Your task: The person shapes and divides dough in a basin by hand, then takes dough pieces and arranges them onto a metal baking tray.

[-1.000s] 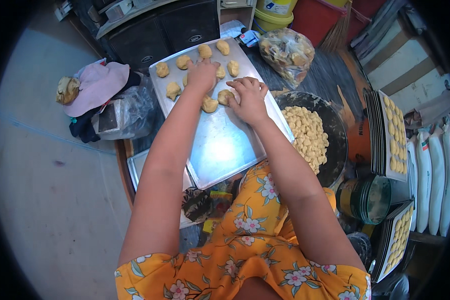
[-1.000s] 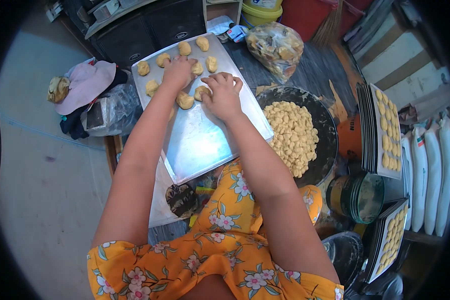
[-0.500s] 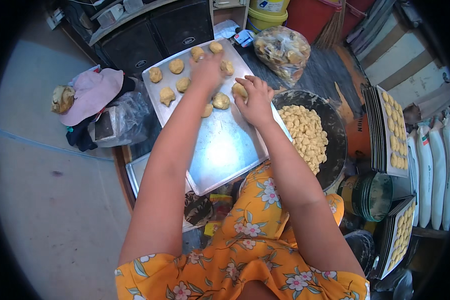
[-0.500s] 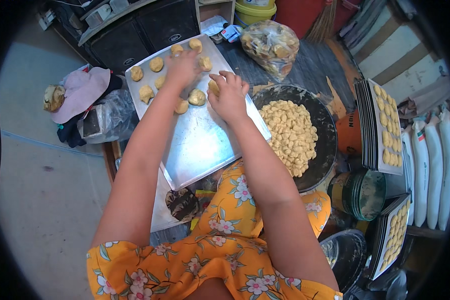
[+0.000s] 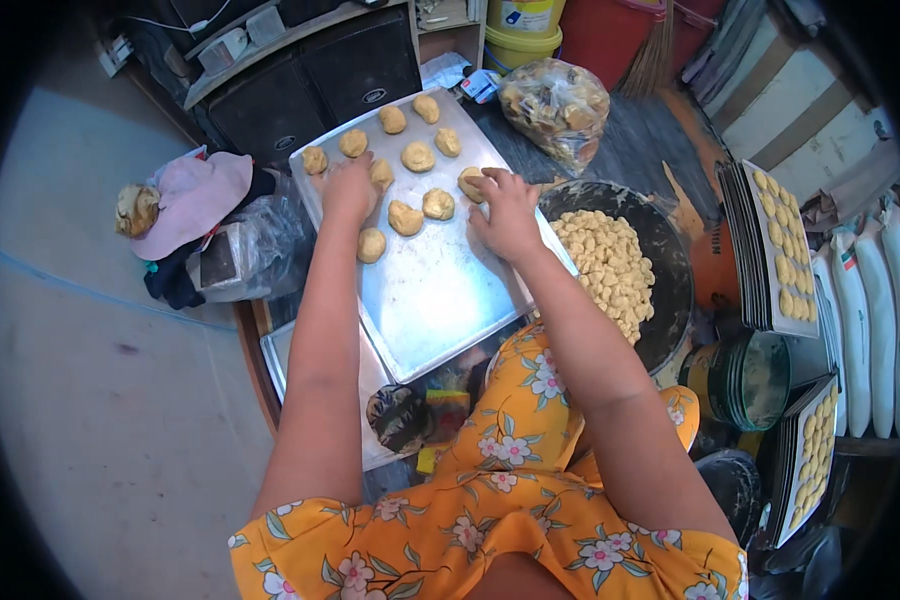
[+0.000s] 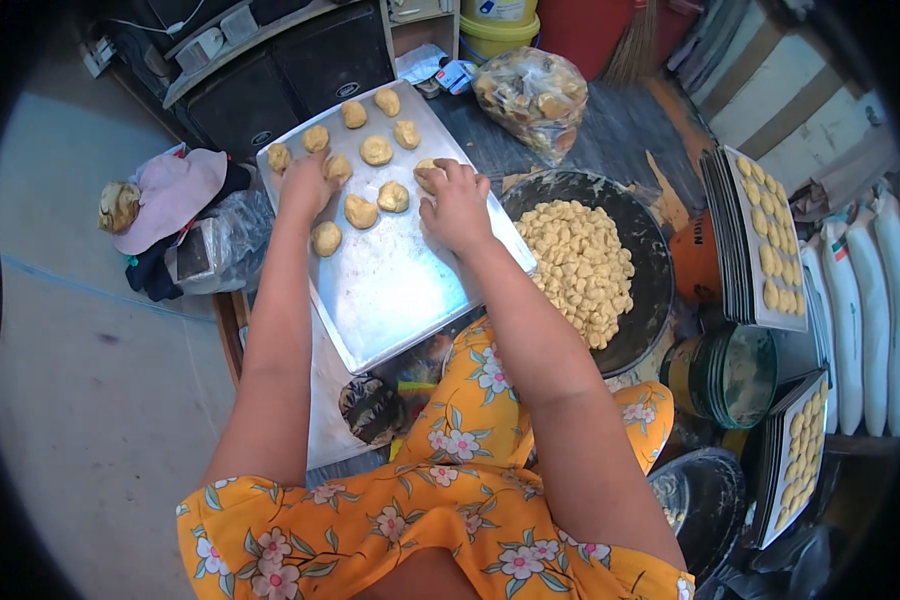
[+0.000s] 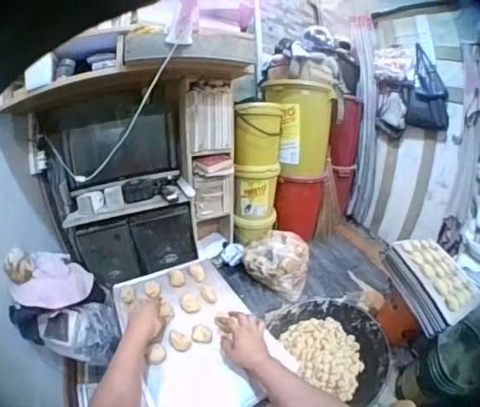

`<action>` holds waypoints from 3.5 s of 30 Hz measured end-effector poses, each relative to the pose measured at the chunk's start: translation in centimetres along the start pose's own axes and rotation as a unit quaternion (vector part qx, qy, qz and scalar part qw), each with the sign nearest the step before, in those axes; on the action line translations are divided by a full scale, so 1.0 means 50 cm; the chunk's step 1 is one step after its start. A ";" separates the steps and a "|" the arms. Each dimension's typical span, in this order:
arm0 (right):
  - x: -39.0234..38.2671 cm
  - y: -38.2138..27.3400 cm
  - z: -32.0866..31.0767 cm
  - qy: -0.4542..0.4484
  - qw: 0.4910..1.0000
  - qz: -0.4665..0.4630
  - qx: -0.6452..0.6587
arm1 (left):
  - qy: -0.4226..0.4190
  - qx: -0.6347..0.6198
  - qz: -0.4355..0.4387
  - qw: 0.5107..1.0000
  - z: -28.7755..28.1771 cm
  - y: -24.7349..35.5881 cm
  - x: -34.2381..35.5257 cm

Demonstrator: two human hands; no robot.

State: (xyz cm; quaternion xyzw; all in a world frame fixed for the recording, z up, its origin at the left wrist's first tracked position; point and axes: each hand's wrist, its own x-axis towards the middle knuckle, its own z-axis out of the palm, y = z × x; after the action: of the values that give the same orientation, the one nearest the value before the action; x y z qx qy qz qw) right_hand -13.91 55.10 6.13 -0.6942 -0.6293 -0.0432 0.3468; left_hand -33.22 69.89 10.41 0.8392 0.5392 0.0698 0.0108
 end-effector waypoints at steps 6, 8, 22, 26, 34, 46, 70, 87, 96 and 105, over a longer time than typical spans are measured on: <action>-0.023 -0.030 0.028 -0.056 0.993 -0.086 -0.064 | 0.061 -0.135 0.033 0.988 -0.013 -0.006 -0.192; -0.031 -0.035 0.047 -0.093 0.988 -0.090 -0.080 | 0.059 -0.169 0.032 0.983 0.023 -0.017 -0.221; -0.004 0.009 0.056 0.001 0.988 0.110 0.111 | 0.121 -0.126 0.123 0.977 0.060 0.057 -0.224; -0.007 0.013 0.055 0.015 0.982 0.133 0.131 | 0.038 -0.073 0.122 0.989 0.066 0.069 -0.202; -0.071 0.017 -0.087 0.108 0.972 0.127 0.168 | 0.074 -0.180 0.202 0.960 -0.001 0.174 -0.257; -0.743 0.182 -0.726 0.196 0.907 0.366 0.073 | -0.058 -0.285 0.630 0.720 -0.110 0.697 -0.512; -1.551 0.313 -0.130 0.175 0.478 0.852 0.120 | -0.425 0.048 0.772 0.470 0.304 1.233 -1.142; -1.600 0.262 -0.167 0.117 0.573 0.805 -0.100 | -0.517 0.037 0.707 0.481 0.379 1.278 -1.164; -1.490 0.345 -0.417 0.568 0.306 0.215 0.733 | -0.563 0.001 0.644 0.518 0.456 1.274 -1.127; -1.454 0.224 -0.563 0.615 0.478 0.361 0.514 | -0.692 -0.139 0.496 0.506 0.359 1.289 -1.164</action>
State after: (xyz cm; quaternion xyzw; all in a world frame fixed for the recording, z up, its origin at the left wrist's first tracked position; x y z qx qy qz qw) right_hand -8.05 -20.93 -13.47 -0.3540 0.1407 0.0009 0.9246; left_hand 3.52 -8.81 -7.49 0.7390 -0.1606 -0.4652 0.4602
